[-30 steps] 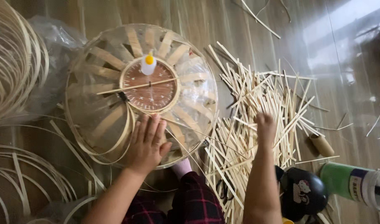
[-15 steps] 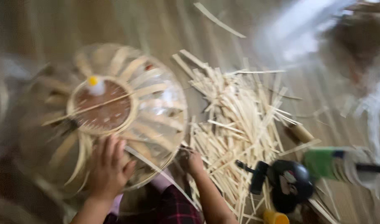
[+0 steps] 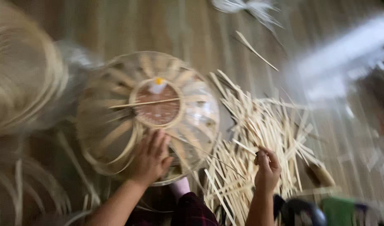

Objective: The person constructs a decorative structure by applying glue to bamboo strips and attaching them to a circular wooden base and frame. They handle thin bamboo slats, a wooden clock-like center piece, and a bottle of adhesive to build the round lantern.

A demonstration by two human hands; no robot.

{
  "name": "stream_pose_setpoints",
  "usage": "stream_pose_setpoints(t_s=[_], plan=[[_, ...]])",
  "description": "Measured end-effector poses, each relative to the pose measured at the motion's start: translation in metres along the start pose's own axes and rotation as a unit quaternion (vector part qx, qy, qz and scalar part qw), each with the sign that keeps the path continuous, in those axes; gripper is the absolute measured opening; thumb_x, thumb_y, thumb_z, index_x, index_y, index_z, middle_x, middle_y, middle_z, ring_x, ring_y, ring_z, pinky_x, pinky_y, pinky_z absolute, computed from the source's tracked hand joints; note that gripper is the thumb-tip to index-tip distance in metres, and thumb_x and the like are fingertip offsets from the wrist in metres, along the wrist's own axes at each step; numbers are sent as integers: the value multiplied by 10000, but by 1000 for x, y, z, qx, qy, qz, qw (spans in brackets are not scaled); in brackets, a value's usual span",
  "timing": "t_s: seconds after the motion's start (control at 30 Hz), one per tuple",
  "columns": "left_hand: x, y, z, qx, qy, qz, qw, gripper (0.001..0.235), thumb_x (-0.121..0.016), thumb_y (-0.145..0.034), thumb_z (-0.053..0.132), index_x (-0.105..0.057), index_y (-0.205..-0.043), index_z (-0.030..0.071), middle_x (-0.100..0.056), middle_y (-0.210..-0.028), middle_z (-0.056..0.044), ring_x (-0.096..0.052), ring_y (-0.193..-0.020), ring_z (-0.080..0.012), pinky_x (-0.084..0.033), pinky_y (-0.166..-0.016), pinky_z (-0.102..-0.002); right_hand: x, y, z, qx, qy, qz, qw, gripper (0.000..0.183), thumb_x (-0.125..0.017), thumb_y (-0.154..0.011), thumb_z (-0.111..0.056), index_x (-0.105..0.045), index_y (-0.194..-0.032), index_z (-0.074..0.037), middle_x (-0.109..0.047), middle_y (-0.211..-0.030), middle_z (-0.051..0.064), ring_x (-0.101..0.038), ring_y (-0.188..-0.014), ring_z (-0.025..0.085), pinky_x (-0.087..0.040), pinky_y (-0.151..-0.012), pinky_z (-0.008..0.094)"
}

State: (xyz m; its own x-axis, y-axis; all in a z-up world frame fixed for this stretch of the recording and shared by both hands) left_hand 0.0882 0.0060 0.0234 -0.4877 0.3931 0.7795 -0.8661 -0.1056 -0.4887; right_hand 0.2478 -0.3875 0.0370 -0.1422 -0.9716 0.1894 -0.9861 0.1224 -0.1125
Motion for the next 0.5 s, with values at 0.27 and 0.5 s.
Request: stream_pose_setpoints(t_s=[0.27,0.5], plan=[[-3,3,-2,3,-8,-12,1000,721,-462,-1044,481,-229,-1611,102,-244,-1682,-179,-238,-1547,-423,-209,-1266,-537,-237,64,-110,318,299,-272,858,228,-890,-724,-181,-803,-924,-116,-672,-1011,98,-681,-880,228,-594,-685,329],[7,0,2,2,-17,0,1000,735,-557,-986,451,-351,-1566,49,-322,-1630,-201,-263,-1525,-438,-200,-1259,-538,-279,81,-121,277,266,-270,883,173,-848,-783,-155,-787,-933,-93,-634,-929,96,-683,-754,227,-569,-670,343]])
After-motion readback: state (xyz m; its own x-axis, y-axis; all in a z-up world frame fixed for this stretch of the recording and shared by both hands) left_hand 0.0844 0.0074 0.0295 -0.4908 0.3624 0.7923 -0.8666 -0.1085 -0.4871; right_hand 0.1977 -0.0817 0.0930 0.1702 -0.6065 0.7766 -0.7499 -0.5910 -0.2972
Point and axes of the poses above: each hand's wrist, its own y-axis away from the middle knuckle, its own x-axis out of the back of the hand, z = x × y, the point moved 9 cm from there along -y, towards the middle knuckle
